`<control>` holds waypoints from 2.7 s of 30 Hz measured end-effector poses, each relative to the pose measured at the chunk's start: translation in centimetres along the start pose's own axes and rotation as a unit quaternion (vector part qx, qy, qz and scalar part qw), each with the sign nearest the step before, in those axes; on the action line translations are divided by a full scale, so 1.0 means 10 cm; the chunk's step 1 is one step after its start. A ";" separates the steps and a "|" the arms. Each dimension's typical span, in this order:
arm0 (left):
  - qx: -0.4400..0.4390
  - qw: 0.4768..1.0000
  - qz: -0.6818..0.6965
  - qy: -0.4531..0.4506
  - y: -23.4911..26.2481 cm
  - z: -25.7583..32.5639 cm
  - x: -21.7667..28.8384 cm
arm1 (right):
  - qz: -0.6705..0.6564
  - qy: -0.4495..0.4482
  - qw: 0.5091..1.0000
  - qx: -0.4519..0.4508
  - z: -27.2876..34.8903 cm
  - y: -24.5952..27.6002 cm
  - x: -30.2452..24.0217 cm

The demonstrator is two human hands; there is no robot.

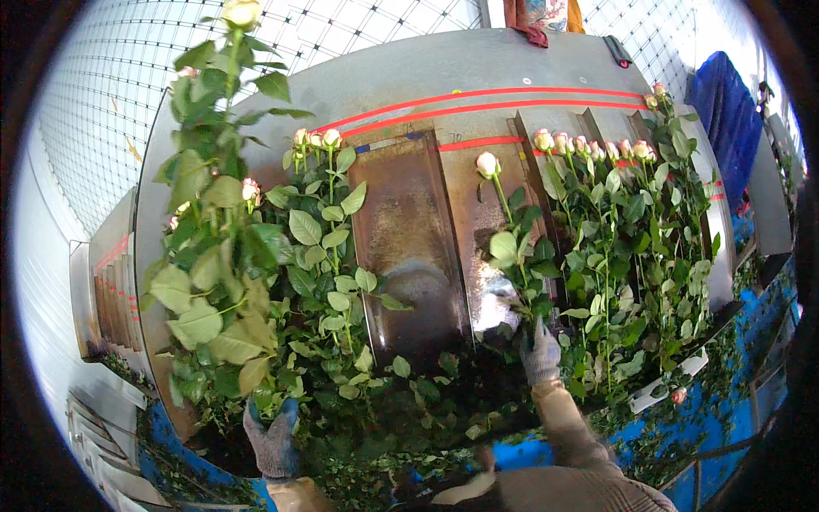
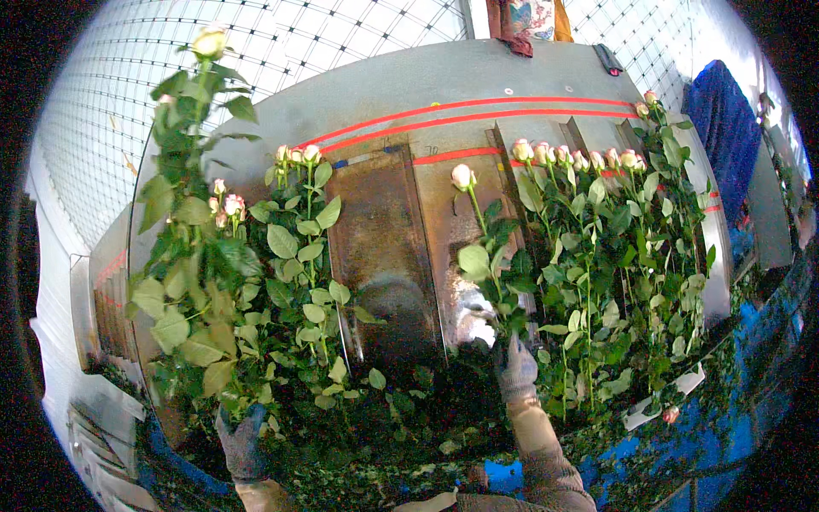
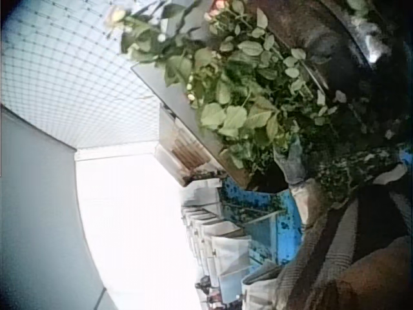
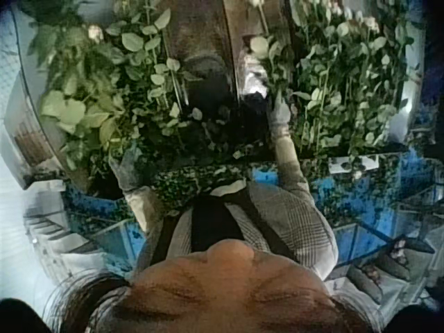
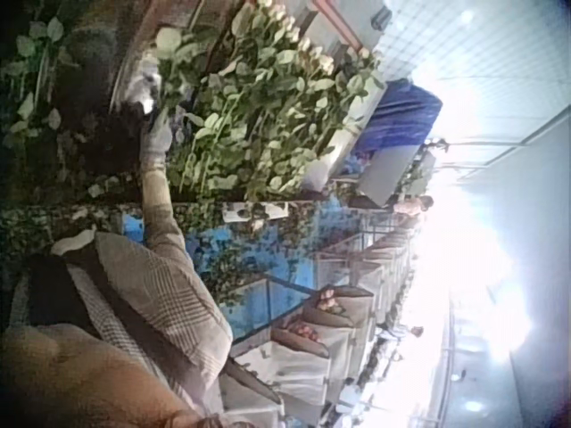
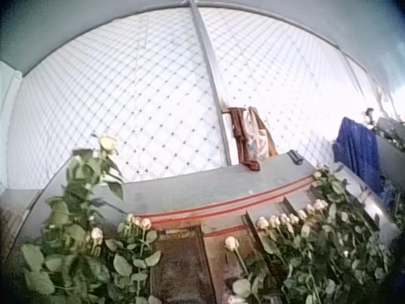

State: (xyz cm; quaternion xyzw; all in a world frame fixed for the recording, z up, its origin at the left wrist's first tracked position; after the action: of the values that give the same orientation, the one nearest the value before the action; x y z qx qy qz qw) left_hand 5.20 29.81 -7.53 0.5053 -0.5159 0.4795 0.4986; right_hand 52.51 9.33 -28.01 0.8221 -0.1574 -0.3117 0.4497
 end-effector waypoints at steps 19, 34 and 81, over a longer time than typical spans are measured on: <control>-0.077 0.997 0.005 0.028 -0.62 0.16 0.01 | 0.155 -0.062 0.974 0.150 -0.13 1.06 1.91; -0.270 0.961 -0.061 0.019 -1.64 0.53 -0.11 | -0.599 0.072 0.798 -0.007 -0.65 1.71 -1.92; 0.005 0.991 -0.108 -0.080 -0.19 0.16 0.02 | -0.010 -0.112 0.990 0.088 -0.12 1.08 1.07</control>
State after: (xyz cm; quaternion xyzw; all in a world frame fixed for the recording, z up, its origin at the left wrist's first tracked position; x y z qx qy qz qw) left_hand 7.07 28.15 -7.38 0.5971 -0.4943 0.3832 0.5023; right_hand 61.68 -1.55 -22.46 0.8200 -0.2255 -0.3909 0.3520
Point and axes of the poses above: each hand's wrist, its own z-axis away from the middle knuckle, its own y-axis out of the back of the hand, x = y × z, the point moved 7 cm from there along -z, towards the middle knuckle, and after that the axes turned 10 degrees about y, right-handed, at the moved point
